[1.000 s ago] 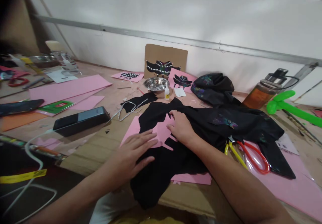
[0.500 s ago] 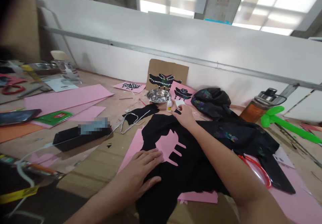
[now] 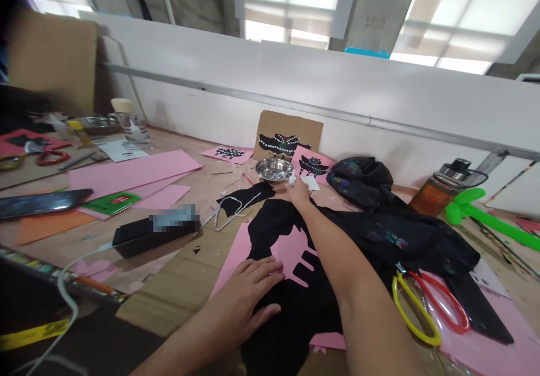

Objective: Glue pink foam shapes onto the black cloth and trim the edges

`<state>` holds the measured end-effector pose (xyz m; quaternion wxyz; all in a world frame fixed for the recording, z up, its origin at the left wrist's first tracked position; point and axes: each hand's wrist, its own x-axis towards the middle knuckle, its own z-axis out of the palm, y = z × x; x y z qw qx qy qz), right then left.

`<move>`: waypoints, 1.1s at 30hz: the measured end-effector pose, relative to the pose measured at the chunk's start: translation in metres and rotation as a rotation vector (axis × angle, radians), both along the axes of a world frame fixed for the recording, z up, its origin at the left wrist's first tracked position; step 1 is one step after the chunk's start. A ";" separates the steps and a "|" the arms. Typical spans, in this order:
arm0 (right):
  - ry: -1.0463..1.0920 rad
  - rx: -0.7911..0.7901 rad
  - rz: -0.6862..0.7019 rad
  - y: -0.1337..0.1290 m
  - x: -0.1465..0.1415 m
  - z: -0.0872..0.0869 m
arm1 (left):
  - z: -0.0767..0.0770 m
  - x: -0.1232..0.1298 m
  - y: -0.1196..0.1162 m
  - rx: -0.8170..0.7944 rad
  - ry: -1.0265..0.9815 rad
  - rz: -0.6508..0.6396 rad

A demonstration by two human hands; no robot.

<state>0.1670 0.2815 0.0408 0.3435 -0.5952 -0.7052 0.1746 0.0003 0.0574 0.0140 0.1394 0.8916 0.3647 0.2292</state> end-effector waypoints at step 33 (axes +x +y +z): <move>0.218 0.042 0.389 -0.178 0.068 0.011 | 0.094 0.032 0.079 -0.101 -0.209 0.005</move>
